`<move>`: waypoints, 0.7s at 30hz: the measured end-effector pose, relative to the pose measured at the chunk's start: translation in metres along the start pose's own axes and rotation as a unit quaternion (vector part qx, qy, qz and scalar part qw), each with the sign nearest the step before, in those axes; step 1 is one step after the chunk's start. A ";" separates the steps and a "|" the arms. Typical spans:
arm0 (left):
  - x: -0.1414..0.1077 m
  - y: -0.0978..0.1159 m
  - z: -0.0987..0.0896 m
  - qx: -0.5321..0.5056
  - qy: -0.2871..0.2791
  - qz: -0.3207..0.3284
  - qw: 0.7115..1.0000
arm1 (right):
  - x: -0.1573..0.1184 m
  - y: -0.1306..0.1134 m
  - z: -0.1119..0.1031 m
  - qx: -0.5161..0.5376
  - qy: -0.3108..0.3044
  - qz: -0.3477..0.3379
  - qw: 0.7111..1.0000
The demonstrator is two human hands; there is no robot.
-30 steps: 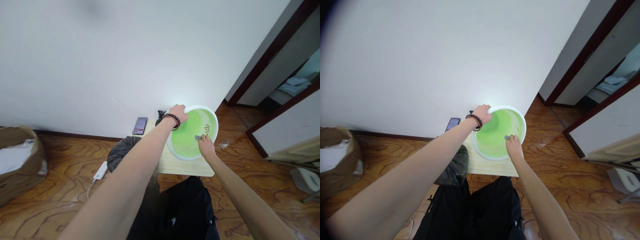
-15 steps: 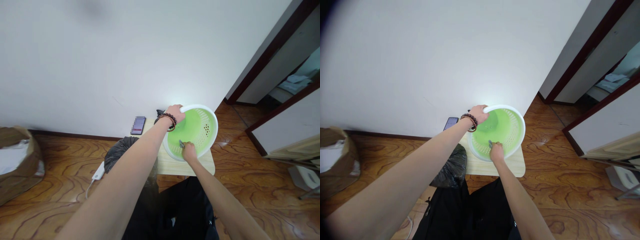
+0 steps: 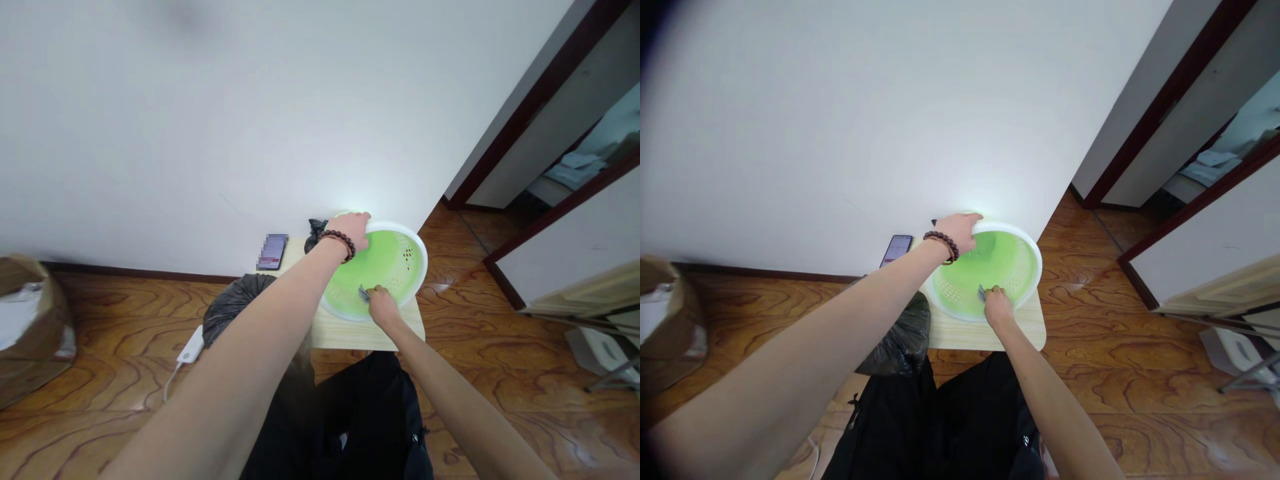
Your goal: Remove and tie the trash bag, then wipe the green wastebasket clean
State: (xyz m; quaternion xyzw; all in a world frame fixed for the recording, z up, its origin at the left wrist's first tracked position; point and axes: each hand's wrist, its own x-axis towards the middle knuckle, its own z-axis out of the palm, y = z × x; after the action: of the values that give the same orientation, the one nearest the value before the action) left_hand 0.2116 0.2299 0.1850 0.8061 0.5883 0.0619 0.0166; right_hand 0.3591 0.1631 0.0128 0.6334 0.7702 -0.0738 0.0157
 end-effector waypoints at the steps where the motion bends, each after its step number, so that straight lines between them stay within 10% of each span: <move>1: -0.005 -0.003 -0.003 0.029 0.021 0.024 0.999 | -0.001 0.004 -0.002 -0.009 -0.001 0.007 1.000; 5: -0.020 -0.011 -0.011 0.093 0.033 0.089 0.991 | -0.004 0.008 -0.010 -0.051 -0.011 0.001 0.999; 14: -0.030 -0.016 -0.013 0.101 0.036 -0.043 0.993 | -0.001 0.025 -0.047 -0.193 0.096 -0.041 0.976; 21: 0.001 0.024 -0.019 0.093 0.014 0.157 0.983 | -0.005 0.041 -0.048 -0.239 0.084 -0.079 0.964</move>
State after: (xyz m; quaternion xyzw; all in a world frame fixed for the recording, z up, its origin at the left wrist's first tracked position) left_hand 0.2319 0.2223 0.2067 0.8855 0.4578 0.0200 -0.0770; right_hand 0.4035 0.1719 0.0571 0.5519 0.8118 0.1645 0.0959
